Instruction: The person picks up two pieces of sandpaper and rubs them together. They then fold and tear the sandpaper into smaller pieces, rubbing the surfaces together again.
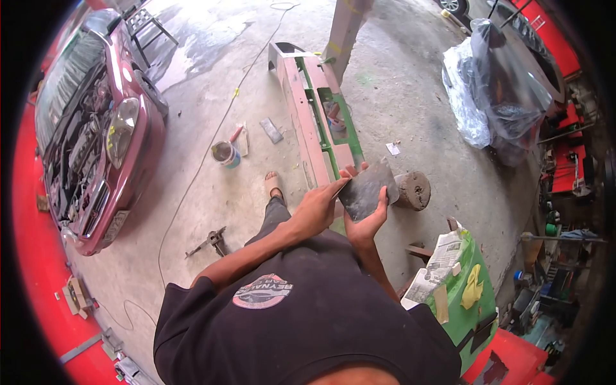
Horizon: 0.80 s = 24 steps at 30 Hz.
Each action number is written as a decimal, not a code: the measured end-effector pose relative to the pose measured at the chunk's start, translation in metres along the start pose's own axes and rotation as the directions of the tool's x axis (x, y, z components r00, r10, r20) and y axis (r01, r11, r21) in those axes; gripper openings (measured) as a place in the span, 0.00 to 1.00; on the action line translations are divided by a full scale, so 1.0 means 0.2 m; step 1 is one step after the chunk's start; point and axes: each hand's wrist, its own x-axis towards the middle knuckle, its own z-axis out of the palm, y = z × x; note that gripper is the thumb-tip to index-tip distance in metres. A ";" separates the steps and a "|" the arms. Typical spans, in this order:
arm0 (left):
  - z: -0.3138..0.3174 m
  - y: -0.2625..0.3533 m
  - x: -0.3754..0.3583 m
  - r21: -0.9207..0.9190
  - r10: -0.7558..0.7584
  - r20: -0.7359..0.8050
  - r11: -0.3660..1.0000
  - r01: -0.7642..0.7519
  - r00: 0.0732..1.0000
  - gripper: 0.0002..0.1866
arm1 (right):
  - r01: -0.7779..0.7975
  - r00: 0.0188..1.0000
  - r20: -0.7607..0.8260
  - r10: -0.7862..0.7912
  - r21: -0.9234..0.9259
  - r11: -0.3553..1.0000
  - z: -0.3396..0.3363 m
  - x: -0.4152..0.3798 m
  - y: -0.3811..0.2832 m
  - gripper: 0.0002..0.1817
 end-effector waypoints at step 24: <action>0.07 -0.05 -0.01 -0.095 0.016 0.059 0.995 -0.010 0.998 0.31 | 0.047 0.996 -0.067 -0.051 -0.063 0.997 -0.10 -0.04 0.03 0.39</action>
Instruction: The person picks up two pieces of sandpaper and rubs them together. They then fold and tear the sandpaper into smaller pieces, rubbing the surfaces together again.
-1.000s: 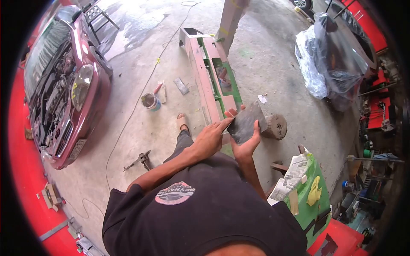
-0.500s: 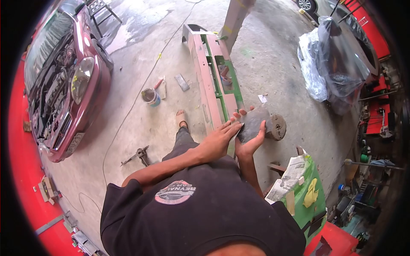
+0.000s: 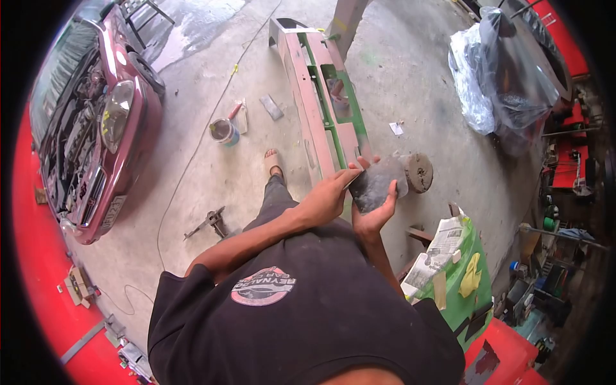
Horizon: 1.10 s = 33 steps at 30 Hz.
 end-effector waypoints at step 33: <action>-0.10 -0.19 0.06 -0.089 -0.164 0.119 0.981 0.175 0.979 0.22 | -0.277 0.950 -0.160 0.270 -0.026 0.960 -0.06 0.12 0.11 0.36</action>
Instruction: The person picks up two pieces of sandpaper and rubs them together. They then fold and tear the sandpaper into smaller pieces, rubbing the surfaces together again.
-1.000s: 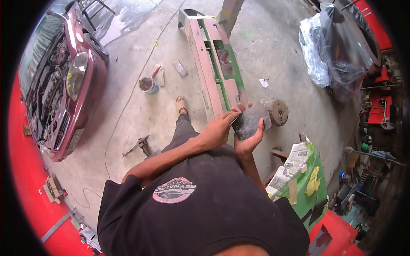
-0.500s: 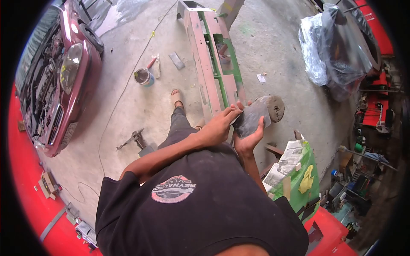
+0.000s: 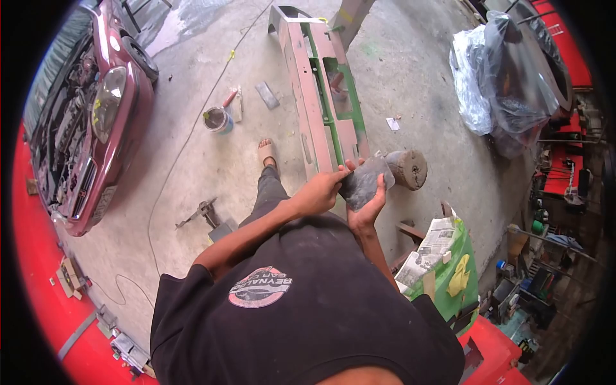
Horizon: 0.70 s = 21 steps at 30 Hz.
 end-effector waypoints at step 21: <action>-0.18 0.28 0.00 -0.043 -0.102 0.024 0.994 0.103 0.995 0.18 | 0.148 0.982 0.115 -0.152 0.042 0.988 0.05 0.12 -0.30 0.38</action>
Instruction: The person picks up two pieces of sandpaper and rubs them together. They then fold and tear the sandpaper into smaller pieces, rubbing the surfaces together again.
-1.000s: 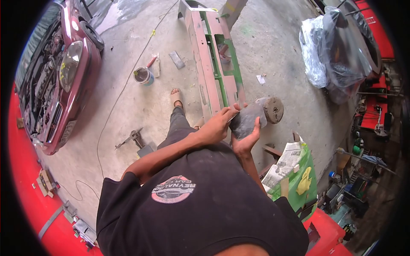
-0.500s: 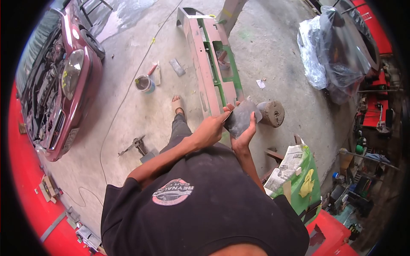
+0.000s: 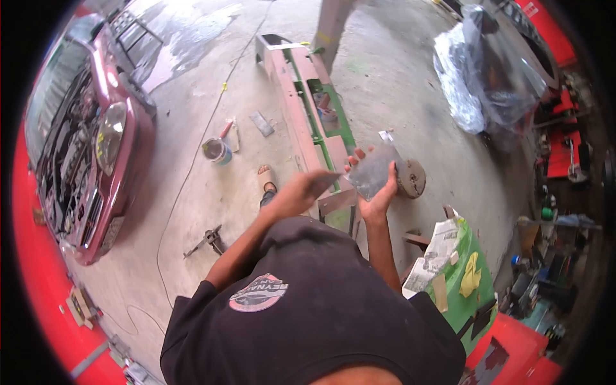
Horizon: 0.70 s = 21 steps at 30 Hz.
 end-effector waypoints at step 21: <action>-0.15 -0.12 0.19 -0.840 -0.369 -0.110 0.531 0.112 0.923 0.23 | 0.410 0.822 0.558 -0.114 -0.442 0.798 0.19 -0.26 0.11 0.27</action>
